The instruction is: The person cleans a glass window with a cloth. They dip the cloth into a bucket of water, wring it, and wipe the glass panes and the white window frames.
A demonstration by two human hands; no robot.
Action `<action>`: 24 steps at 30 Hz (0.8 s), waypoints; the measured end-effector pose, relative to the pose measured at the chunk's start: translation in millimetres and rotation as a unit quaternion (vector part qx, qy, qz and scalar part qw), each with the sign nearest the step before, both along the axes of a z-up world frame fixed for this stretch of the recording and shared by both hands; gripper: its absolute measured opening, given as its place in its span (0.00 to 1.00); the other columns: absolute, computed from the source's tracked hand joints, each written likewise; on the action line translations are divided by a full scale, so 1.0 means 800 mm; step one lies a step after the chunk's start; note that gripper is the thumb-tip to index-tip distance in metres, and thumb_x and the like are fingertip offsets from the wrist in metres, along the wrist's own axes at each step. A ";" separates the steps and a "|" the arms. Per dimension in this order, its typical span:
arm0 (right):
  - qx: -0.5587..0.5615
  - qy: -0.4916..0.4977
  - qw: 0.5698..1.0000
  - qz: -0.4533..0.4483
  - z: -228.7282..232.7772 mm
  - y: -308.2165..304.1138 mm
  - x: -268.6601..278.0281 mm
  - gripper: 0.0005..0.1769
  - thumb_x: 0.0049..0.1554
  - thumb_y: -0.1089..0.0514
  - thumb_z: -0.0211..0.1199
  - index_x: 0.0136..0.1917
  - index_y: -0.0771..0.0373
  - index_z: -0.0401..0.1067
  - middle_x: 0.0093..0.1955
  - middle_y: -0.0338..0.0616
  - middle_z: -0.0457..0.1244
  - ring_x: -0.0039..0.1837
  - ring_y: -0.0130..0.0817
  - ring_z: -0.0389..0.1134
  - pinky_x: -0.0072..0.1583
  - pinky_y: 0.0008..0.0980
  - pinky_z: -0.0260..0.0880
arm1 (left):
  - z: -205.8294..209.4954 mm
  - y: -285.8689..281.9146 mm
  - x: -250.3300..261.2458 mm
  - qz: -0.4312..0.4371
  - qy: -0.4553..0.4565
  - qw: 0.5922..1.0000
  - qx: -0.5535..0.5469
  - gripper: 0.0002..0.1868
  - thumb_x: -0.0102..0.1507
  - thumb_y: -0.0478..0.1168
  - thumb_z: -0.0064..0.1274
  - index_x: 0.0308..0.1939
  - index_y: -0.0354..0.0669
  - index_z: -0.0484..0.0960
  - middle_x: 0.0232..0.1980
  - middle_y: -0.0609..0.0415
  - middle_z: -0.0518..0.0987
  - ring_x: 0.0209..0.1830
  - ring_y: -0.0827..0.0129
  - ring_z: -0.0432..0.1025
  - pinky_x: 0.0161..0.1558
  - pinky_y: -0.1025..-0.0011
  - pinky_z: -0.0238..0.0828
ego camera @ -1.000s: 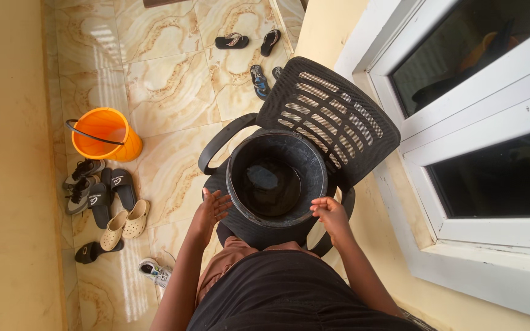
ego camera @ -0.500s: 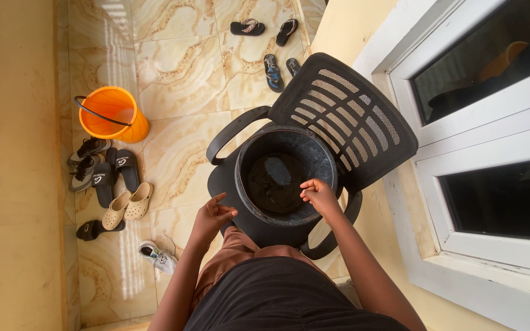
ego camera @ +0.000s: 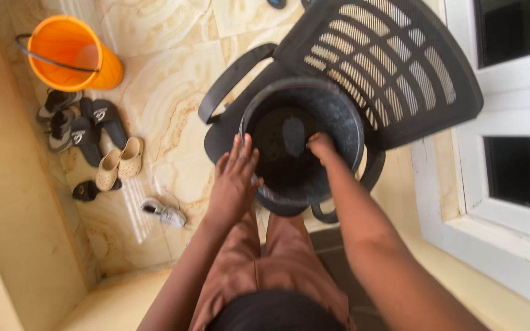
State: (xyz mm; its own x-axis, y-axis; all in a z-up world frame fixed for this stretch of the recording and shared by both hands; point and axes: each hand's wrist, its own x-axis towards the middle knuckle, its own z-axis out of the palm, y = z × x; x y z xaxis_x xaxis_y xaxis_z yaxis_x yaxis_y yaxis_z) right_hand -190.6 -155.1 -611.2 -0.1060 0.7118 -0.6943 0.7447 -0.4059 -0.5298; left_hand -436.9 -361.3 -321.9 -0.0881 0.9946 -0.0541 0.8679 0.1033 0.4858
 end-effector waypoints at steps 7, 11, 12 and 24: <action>0.068 -0.048 0.994 -0.067 -0.066 -0.005 -0.046 0.51 0.45 0.56 0.76 0.75 0.65 0.55 0.75 0.55 0.56 0.76 0.47 0.58 0.72 0.39 0.60 | -0.027 0.038 0.003 -0.139 0.049 0.985 -0.086 0.45 0.58 0.56 0.58 0.72 0.33 0.64 0.82 0.45 0.49 0.83 0.59 0.41 0.74 0.49 0.44; 0.025 0.034 0.993 -0.106 -0.076 -0.043 -0.060 0.36 0.53 0.53 0.70 0.72 0.65 0.67 0.71 0.51 0.64 0.72 0.44 0.66 0.68 0.41 0.67 | -0.041 0.044 -0.002 -0.168 0.053 0.980 -0.098 0.44 0.59 0.57 0.57 0.71 0.33 0.64 0.82 0.45 0.49 0.82 0.59 0.40 0.74 0.49 0.44; 0.014 0.055 0.992 -0.117 -0.074 -0.053 -0.059 0.33 0.55 0.52 0.69 0.71 0.65 0.70 0.70 0.50 0.66 0.71 0.43 0.68 0.68 0.42 0.68 | -0.042 0.043 -0.004 -0.168 0.050 0.979 -0.100 0.44 0.59 0.58 0.57 0.71 0.33 0.65 0.82 0.45 0.49 0.82 0.60 0.41 0.74 0.49 0.44; -0.234 0.463 0.820 -0.243 0.139 -0.087 -0.036 0.22 0.56 0.62 0.65 0.63 0.56 0.67 0.58 0.43 0.69 0.58 0.42 0.73 0.55 0.56 0.76 | 0.004 0.044 -0.022 -0.102 0.023 0.993 -0.059 0.41 0.60 0.56 0.57 0.70 0.35 0.67 0.82 0.47 0.49 0.83 0.58 0.41 0.73 0.46 0.43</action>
